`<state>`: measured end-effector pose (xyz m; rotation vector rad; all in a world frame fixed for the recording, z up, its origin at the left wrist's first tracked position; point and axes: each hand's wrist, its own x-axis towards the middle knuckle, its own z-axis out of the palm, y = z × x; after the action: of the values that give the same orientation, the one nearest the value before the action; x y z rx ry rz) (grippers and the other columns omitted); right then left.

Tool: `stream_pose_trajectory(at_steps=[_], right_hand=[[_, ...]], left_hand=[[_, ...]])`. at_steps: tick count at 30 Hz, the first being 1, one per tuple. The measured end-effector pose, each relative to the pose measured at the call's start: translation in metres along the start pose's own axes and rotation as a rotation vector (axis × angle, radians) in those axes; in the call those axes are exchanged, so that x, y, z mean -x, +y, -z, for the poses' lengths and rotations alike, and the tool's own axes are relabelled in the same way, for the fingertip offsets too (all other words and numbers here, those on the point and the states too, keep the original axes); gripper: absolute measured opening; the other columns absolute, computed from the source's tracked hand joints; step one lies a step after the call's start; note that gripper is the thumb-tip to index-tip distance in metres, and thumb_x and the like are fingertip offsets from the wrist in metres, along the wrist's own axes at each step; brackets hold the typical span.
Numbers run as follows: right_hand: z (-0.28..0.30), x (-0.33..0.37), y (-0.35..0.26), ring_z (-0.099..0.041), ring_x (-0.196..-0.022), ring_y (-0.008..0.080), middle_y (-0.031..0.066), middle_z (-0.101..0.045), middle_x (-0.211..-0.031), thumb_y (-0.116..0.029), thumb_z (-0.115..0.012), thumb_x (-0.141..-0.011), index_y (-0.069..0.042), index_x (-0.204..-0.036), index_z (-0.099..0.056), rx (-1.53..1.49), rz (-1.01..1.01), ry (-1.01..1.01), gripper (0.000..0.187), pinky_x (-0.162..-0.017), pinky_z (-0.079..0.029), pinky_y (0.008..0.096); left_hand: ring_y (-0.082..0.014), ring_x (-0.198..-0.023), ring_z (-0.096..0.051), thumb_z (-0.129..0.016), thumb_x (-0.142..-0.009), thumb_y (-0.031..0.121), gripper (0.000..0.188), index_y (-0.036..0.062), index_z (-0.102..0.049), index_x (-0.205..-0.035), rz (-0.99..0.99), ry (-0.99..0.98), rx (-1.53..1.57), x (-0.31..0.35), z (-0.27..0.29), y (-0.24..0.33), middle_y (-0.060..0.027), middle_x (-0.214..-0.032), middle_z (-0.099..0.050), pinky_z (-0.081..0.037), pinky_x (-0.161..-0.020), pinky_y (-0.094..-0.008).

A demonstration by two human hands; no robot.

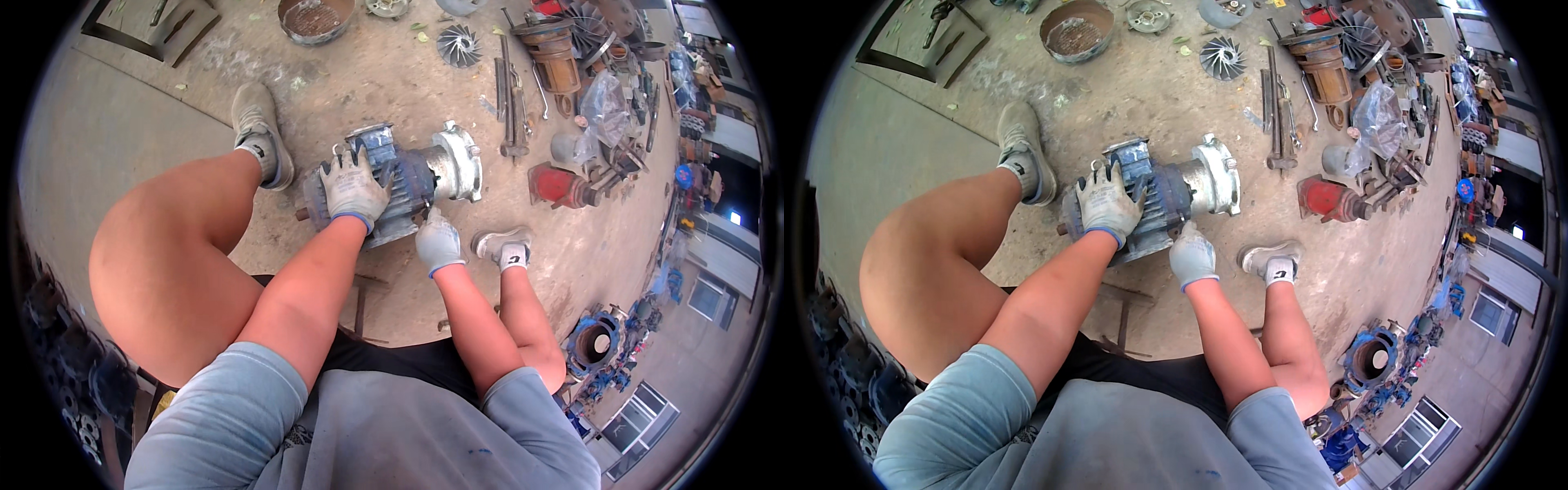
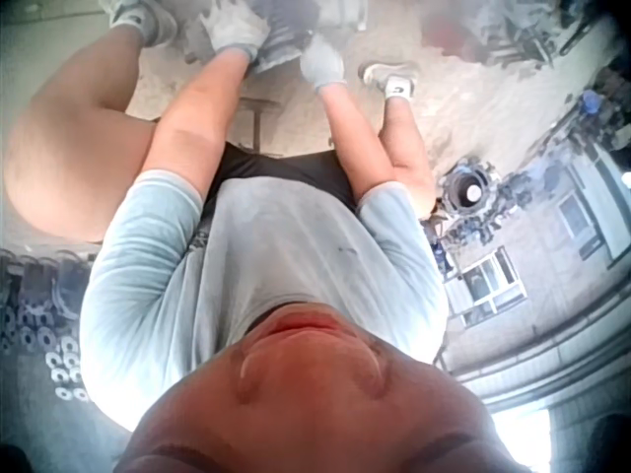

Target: The person sits on the floor and uses a screwdriver to tighten screws on a small electric motor. They repeatedly adjust their grip and rotate the motor to access different fasteners.

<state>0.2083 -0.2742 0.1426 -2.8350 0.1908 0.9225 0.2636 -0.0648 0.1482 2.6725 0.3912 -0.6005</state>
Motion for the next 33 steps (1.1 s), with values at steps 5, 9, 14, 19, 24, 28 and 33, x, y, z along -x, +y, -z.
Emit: stream_pose_trajectory(at_steps=[5,9,14,19,24,28,33], right_hand=[[-0.038,-0.004,0.011,-0.074,-0.103,0.0448,0.0262,-0.076,-0.108,-0.023,-0.058,-0.105,0.001,-0.128,-0.058,-0.079,0.059,0.237,0.033,-0.090,-0.058,0.0557],[-0.021,0.001,0.010,-0.074,-0.104,0.0440,0.0257,-0.076,-0.109,-0.026,-0.058,-0.106,-0.003,-0.123,-0.062,-0.012,0.027,0.111,0.029,-0.089,-0.057,0.0556],[0.009,0.014,0.028,-0.073,-0.106,0.0449,0.0256,-0.077,-0.111,-0.028,-0.055,-0.108,-0.005,-0.118,-0.065,0.032,0.013,0.051,0.027,-0.091,-0.056,0.0573],[0.032,0.008,0.033,-0.072,-0.110,0.0471,0.0294,-0.075,-0.115,-0.028,-0.053,-0.107,-0.002,-0.119,-0.068,-0.009,0.074,-0.108,0.032,-0.098,-0.054,0.0574],[0.075,-0.019,0.006,-0.072,-0.112,0.0473,0.0318,-0.075,-0.117,-0.022,-0.052,-0.102,0.004,-0.108,-0.077,0.102,0.174,-0.295,0.036,-0.101,-0.056,0.0538],[0.098,-0.050,-0.009,-0.078,-0.095,0.0421,0.0277,-0.078,-0.104,-0.016,-0.057,-0.097,0.002,-0.099,-0.082,0.433,0.387,-0.540,0.031,-0.084,-0.062,0.0492],[0.112,-0.070,-0.035,-0.079,-0.084,0.0372,0.0237,-0.080,-0.100,-0.013,-0.061,-0.095,-0.001,-0.100,-0.084,0.618,0.395,-0.737,0.027,-0.076,-0.063,0.0445]], left_hand=[[-0.0358,-0.159,-0.037,-0.058,-0.100,0.066,0.090,0.0046,-0.043,-0.165,0.001,0.023,0.003,-0.001,-0.001,-0.001,-0.0238,-0.171,-0.039,-0.023,-0.131,-0.0569],[-0.0356,-0.158,-0.038,-0.058,-0.100,0.065,0.090,0.0048,-0.043,-0.165,-0.001,0.015,-0.002,0.001,0.003,-0.001,-0.0237,-0.171,-0.039,-0.023,-0.131,-0.0571],[-0.0352,-0.159,-0.037,-0.058,-0.100,0.065,0.090,0.0050,-0.042,-0.166,0.005,-0.003,-0.002,0.000,0.004,0.000,-0.0232,-0.172,-0.038,-0.023,-0.131,-0.0564],[-0.0350,-0.159,-0.036,-0.057,-0.101,0.065,0.090,0.0052,-0.041,-0.166,0.003,-0.002,0.009,0.000,0.003,-0.002,-0.0230,-0.173,-0.036,-0.023,-0.131,-0.0559],[-0.0349,-0.160,-0.035,-0.057,-0.101,0.065,0.090,0.0057,-0.041,-0.167,0.013,-0.028,0.014,0.001,0.009,0.001,-0.0230,-0.173,-0.036,-0.022,-0.132,-0.0557],[-0.0349,-0.161,-0.034,-0.056,-0.101,0.065,0.090,0.0057,-0.040,-0.167,0.004,-0.009,0.021,0.001,0.005,0.000,-0.0228,-0.173,-0.036,-0.022,-0.132,-0.0556],[-0.0370,-0.162,-0.031,-0.055,-0.101,0.067,0.090,0.0045,-0.044,-0.165,0.000,-0.003,0.034,0.000,0.002,-0.002,-0.0216,-0.171,-0.040,-0.021,-0.132,-0.0591]])
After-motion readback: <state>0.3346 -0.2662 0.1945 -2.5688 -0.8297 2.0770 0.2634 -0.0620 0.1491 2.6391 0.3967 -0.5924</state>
